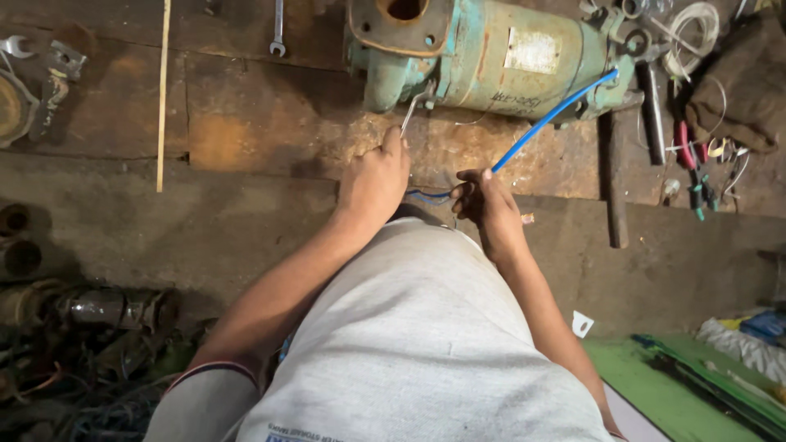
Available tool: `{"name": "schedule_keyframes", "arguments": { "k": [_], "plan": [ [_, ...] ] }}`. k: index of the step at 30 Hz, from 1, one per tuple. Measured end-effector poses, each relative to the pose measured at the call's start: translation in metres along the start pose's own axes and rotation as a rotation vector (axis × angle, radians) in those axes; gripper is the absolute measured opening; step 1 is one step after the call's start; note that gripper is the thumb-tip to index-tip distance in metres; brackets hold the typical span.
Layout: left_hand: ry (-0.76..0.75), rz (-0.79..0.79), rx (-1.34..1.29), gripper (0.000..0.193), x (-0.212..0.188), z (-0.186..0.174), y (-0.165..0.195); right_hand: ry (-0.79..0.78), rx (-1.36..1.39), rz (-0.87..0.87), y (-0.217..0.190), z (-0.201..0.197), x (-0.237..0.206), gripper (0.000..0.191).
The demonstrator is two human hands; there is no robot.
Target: The person works on a rusty electric water pump lying on a wooden workbench, turning it to access different sides and using a spanner and hammer to loosen and remove bolts from the pump casing. A second person briefly assists holding the pump while the person continues working on the fasteners.
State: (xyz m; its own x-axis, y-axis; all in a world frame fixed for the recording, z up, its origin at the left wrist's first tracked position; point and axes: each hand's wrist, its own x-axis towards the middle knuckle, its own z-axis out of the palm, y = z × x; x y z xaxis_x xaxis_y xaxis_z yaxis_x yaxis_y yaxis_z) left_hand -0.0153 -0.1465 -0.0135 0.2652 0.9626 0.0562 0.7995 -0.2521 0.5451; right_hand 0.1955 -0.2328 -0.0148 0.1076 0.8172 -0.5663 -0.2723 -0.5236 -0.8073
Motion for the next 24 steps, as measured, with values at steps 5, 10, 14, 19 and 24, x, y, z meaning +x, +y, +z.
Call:
{"name": "schedule_keyframes", "arguments": {
  "k": [5, 10, 14, 19, 24],
  "plan": [
    [0.073, 0.057, -0.002, 0.03, 0.002, 0.003, -0.001, 0.076, -0.095, -0.052, 0.011, -0.005, -0.016, 0.044],
    [-0.001, 0.034, 0.149, 0.049, -0.002, -0.006, -0.004, 0.023, -0.214, -0.028, 0.023, -0.008, -0.027, 0.043],
    [0.006, 0.067, 0.238, 0.056, -0.001, -0.01, 0.003, 0.003, -0.26, -0.023, 0.023, -0.009, -0.022, 0.042],
    [-0.051, 0.048, 0.267, 0.063, 0.004, -0.008, 0.016, -0.022, -0.385, -0.066, 0.013, -0.012, -0.017, 0.037],
    [-0.047, 0.034, 0.269, 0.062, 0.004, 0.004, 0.028, -0.084, -0.492, -0.063, 0.006, -0.016, -0.019, 0.034]
  ]
}}
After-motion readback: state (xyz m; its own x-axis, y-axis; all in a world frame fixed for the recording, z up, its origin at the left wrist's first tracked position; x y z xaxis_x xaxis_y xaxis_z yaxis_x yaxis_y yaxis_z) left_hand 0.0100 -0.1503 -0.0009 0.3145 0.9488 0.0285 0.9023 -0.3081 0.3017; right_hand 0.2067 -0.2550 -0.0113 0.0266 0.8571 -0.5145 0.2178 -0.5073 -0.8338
